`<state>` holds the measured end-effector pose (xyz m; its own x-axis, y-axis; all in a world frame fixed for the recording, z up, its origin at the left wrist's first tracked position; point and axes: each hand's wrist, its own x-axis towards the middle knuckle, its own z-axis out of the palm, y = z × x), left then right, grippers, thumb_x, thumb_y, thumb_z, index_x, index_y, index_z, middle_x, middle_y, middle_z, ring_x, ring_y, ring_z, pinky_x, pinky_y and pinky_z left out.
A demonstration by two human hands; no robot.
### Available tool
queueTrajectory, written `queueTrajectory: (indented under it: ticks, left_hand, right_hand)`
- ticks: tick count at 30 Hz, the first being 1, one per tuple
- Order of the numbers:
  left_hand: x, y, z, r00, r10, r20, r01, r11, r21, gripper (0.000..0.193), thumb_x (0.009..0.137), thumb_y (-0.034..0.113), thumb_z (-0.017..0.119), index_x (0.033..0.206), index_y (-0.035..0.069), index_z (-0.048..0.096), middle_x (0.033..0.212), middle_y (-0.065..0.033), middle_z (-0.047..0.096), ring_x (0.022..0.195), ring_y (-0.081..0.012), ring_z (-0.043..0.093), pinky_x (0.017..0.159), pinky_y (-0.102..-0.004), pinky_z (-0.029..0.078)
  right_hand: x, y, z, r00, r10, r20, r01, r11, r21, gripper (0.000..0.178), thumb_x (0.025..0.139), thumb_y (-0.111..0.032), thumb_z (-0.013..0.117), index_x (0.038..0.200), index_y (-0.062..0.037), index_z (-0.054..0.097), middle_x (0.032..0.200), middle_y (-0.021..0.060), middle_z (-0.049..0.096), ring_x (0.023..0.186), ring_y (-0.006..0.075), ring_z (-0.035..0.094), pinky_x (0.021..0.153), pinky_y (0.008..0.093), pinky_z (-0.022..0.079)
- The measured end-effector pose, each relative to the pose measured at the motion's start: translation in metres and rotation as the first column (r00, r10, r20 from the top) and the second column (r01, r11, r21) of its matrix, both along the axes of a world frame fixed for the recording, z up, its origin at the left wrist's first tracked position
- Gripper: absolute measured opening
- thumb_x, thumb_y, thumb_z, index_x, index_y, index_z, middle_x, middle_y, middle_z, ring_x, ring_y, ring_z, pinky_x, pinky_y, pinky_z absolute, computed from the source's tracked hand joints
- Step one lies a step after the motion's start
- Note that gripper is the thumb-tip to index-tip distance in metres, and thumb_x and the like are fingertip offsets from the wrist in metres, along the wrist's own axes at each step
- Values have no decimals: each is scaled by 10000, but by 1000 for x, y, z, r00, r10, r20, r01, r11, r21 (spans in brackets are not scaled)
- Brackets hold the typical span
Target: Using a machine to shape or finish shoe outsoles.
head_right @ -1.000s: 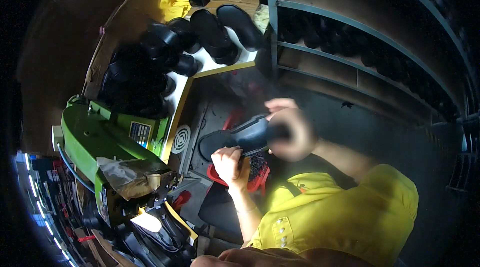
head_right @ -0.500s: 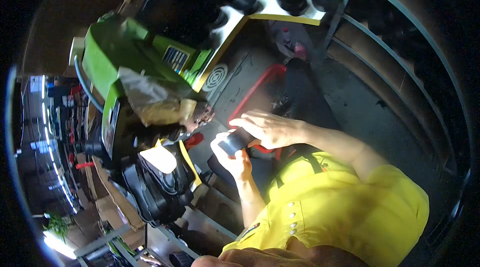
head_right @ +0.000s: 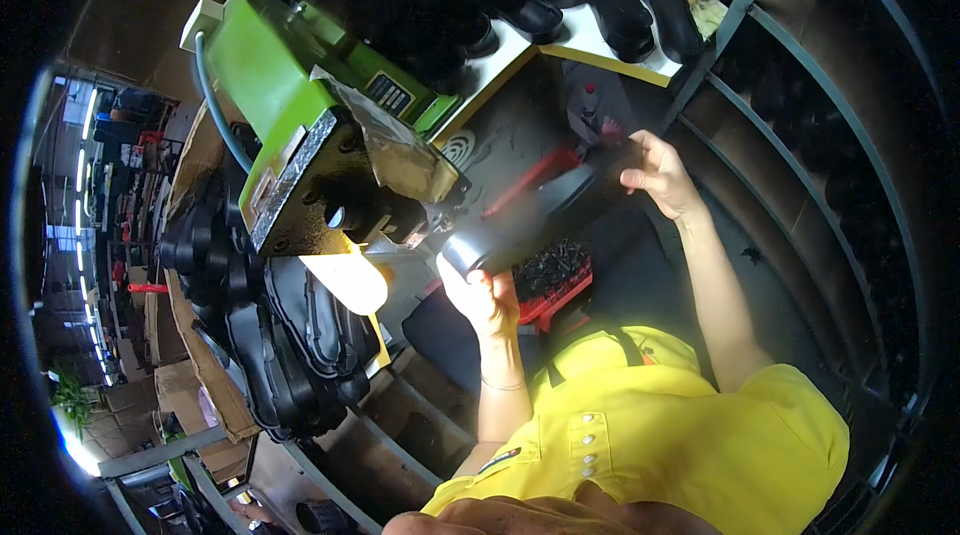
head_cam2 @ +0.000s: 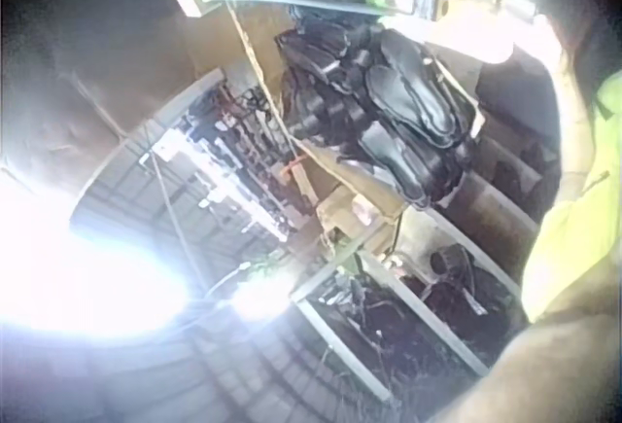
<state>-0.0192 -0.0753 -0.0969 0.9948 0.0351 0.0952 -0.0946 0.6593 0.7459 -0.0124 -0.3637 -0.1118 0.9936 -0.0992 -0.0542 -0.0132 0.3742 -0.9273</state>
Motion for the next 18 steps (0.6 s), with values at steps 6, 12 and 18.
queueTrajectory:
  ticks: [6, 12, 18]
  left_hand:
    - [11, -18, -8, 985, 165, 40, -169, 930, 326, 521, 872, 180, 704, 1290, 41, 426, 1118, -61, 550, 941, -138, 550, 774, -259, 488]
    - [3, -9, 7, 989, 113, -94, -78, 944, 320, 340, 872, 47, 625, 1174, 60, 468, 983, -7, 554, 674, -49, 467, 481, -167, 360]
    - [1, 3, 8, 998, 61, -28, -49, 943, 330, 290, 869, 44, 633, 1116, 61, 483, 919, 5, 553, 569, -23, 392, 420, -161, 285]
  right_hand:
    - [34, -8, 35, 980, -182, 76, 179, 983, 47, 446, 816, -152, 760, 1193, -69, 536, 966, 5, 630, 696, 26, 595, 410, 127, 391]
    - [55, -1, 76, 981, -151, 122, 157, 987, -41, 409, 836, -122, 734, 1188, -32, 547, 977, 5, 647, 675, -8, 586, 379, 108, 324]
    - [61, 10, 90, 981, -141, 130, 153, 985, -84, 384, 840, -112, 730, 1172, -23, 560, 963, 7, 653, 683, -11, 591, 376, 111, 319]
